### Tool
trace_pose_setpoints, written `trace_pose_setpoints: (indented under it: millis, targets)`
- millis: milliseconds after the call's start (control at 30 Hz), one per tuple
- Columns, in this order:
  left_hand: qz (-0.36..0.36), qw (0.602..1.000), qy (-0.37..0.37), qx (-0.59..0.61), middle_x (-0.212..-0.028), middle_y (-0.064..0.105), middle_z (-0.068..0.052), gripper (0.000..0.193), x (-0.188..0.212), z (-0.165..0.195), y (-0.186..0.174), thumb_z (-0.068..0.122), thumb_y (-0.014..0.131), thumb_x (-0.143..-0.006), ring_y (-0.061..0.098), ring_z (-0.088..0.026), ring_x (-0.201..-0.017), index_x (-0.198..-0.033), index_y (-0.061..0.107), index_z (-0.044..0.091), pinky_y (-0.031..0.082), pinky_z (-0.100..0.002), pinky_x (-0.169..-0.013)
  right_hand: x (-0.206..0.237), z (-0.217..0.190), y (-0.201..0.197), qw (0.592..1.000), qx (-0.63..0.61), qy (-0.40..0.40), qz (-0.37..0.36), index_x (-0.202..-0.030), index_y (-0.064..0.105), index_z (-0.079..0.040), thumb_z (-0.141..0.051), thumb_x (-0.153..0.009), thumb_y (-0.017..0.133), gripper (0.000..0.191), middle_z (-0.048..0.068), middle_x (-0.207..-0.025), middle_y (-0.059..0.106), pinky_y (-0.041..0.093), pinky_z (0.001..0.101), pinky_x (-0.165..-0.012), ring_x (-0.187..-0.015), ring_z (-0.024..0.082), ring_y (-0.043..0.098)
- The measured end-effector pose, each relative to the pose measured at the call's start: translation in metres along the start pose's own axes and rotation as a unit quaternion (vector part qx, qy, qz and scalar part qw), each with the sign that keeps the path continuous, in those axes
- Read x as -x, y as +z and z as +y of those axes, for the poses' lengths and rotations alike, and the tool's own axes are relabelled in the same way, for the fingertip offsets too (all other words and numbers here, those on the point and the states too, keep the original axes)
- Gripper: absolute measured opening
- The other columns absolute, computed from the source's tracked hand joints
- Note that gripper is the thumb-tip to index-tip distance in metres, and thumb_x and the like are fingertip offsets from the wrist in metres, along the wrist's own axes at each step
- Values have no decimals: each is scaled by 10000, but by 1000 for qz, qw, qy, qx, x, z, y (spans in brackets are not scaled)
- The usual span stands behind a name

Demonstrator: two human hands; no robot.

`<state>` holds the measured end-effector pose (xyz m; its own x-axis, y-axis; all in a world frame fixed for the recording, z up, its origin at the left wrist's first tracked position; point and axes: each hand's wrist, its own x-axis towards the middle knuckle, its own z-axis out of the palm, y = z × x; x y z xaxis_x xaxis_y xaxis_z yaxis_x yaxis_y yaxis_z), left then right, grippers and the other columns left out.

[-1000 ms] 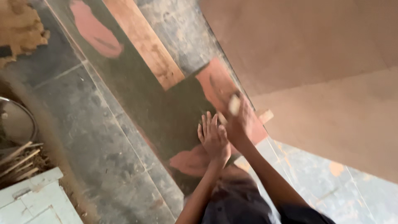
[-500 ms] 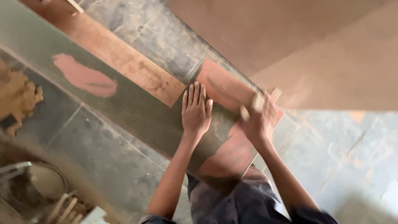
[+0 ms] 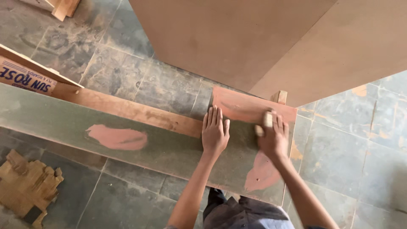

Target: The person sands the surface of several wooden boards using a sanding block. They move the block back and forth across the boards, occasionally repositioning the boards to access different areas. The person wears sandals and a dark shirt while working in a workshop.

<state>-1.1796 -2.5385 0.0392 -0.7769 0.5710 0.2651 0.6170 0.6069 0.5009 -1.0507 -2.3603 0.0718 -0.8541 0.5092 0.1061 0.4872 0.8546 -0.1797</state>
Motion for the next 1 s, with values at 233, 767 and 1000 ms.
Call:
trace_pose_setpoints:
  millis: [233, 767, 1000]
  targets:
    - [-13, 999, 1, 47, -1567, 460, -249, 534, 2, -13, -3, 283, 455, -1098, 388, -358, -1489, -1501, 458, -69, 270, -471, -1240, -83, -77, 35, 976, -109, -189, 20, -1451, 550, -49, -330, -991, 617, 544, 164, -1542, 517, 321, 452, -1176, -1429, 343, 444]
    - [20, 986, -57, 154, -1570, 468, -239, 519, 10, -12, -32, 246, 470, -1088, 398, -411, -1494, -1519, 437, -42, 343, -491, -1215, -86, -111, 47, 983, -111, -149, -6, -1545, 475, -73, -396, -980, 616, 666, 126, -1621, 426, 256, 482, -1235, -1509, 302, 359]
    - [14, 994, -37, 102, -1562, 476, -222, 518, 10, -12, -24, 292, 436, -1104, 425, -388, -1480, -1516, 441, -22, 347, -492, -1211, -10, 15, 18, 988, 11, 145, 52, -1530, 493, -127, -480, -997, 585, 646, 193, -1579, 463, 225, 565, -1190, -1469, 357, 378]
